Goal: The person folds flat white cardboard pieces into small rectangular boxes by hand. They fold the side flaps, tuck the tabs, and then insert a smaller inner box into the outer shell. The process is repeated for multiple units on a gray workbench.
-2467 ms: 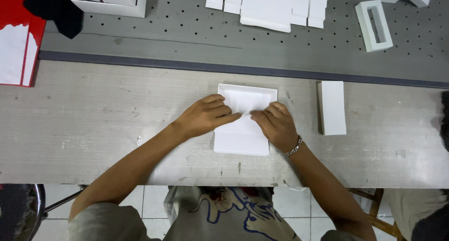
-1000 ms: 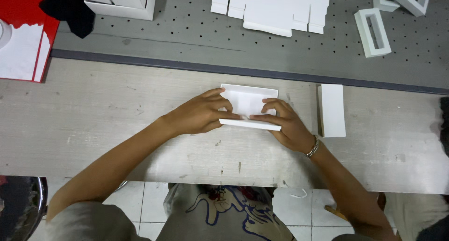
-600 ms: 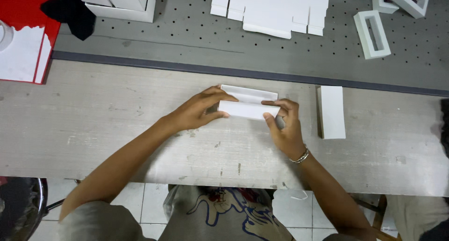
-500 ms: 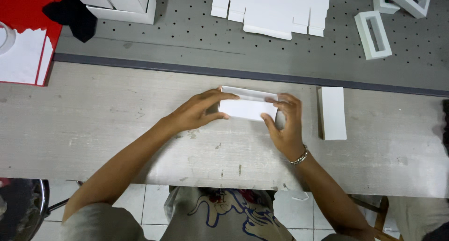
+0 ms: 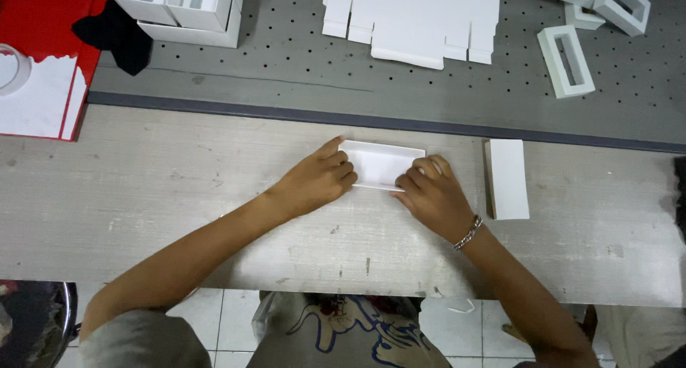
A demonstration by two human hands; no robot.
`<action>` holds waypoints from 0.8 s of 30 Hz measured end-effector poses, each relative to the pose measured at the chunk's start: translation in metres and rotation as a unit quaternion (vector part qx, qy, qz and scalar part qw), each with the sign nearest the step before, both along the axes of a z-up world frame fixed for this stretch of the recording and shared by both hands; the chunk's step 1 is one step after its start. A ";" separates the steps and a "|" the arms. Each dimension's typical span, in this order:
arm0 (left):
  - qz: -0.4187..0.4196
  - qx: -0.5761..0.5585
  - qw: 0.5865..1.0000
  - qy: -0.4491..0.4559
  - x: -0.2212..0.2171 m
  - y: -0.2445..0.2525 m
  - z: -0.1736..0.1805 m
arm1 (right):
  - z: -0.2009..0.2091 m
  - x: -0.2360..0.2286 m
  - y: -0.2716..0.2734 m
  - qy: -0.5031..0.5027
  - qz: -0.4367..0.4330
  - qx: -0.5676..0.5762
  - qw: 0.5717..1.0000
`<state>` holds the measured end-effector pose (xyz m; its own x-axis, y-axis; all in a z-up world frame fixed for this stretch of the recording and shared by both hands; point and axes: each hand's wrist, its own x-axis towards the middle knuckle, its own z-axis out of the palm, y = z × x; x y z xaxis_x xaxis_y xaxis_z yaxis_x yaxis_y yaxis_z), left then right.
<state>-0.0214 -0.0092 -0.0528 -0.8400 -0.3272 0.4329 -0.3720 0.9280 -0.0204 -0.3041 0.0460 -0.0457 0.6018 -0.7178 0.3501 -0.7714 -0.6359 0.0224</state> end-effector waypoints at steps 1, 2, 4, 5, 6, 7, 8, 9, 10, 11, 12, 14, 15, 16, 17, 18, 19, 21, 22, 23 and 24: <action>0.000 0.000 1.000 0.000 0.000 0.003 0.008 | -0.001 0.000 -0.001 0.000 0.000 0.000 1.000; 0.005 0.004 1.000 -0.014 0.000 0.005 0.016 | -0.002 -0.001 -0.003 -0.009 0.014 0.021 1.000; 0.010 0.007 1.000 -0.027 0.000 0.006 0.023 | 0.005 0.000 -0.003 -0.018 0.027 0.041 0.999; 0.005 0.029 1.000 -0.010 -0.001 0.005 0.022 | 0.013 0.002 -0.002 -0.022 0.036 0.040 0.998; -0.001 0.051 0.999 0.007 0.000 0.004 0.021 | 0.021 0.005 0.000 -0.028 0.045 0.038 0.998; -0.001 0.050 0.999 0.007 -0.003 0.008 0.028 | 0.017 0.007 0.002 -0.028 0.045 0.038 0.998; 0.016 0.011 1.000 -0.008 -0.006 0.012 0.034 | 0.013 0.009 0.004 -0.035 0.045 0.025 0.998; 0.033 -0.029 0.999 -0.023 -0.009 0.015 0.041 | 0.009 0.011 0.006 -0.042 0.045 0.012 0.998; 0.033 -0.031 0.999 -0.022 -0.009 0.013 0.033 | 0.004 0.012 0.008 -0.040 0.046 0.010 0.998; 0.025 -0.010 1.000 -0.011 -0.010 0.011 0.024 | -0.002 0.013 0.011 -0.050 0.037 0.003 0.998; 0.017 0.010 1.000 0.000 -0.010 0.009 0.016 | -0.008 0.014 0.014 -0.061 0.027 -0.005 0.998; 0.025 0.014 0.999 -0.013 -0.015 0.014 0.022 | -0.011 0.014 0.017 -0.059 0.035 -0.017 0.997; 0.033 0.020 0.999 -0.027 -0.018 0.016 0.025 | -0.012 0.014 0.018 -0.058 0.043 -0.027 0.997; 0.030 0.019 0.999 -0.028 -0.027 0.027 0.019 | -0.016 0.020 0.021 -0.058 0.040 -0.028 0.997; 0.019 0.099 0.994 -0.035 -0.037 0.037 0.014 | -0.020 0.025 0.023 -0.074 0.039 -0.019 0.996; 0.009 0.176 0.984 -0.040 -0.047 0.046 0.008 | -0.023 0.029 0.023 -0.088 0.038 -0.013 0.995; 0.007 0.172 0.984 -0.039 -0.042 0.046 0.016 | -0.010 0.025 0.025 -0.086 0.037 -0.017 0.995; -0.030 0.113 0.992 -0.045 -0.030 0.043 0.033 | 0.015 0.021 0.027 -0.070 0.085 0.076 0.991; -0.034 0.110 0.992 -0.049 -0.028 0.043 0.028 | 0.026 0.022 0.031 -0.074 0.081 0.073 0.991; -0.041 0.082 0.995 -0.044 -0.025 0.042 0.023 | 0.037 0.023 0.035 -0.011 0.100 0.072 0.992; -0.048 0.054 0.997 -0.038 -0.023 0.041 0.019 | 0.049 0.023 0.038 0.052 0.120 0.072 0.989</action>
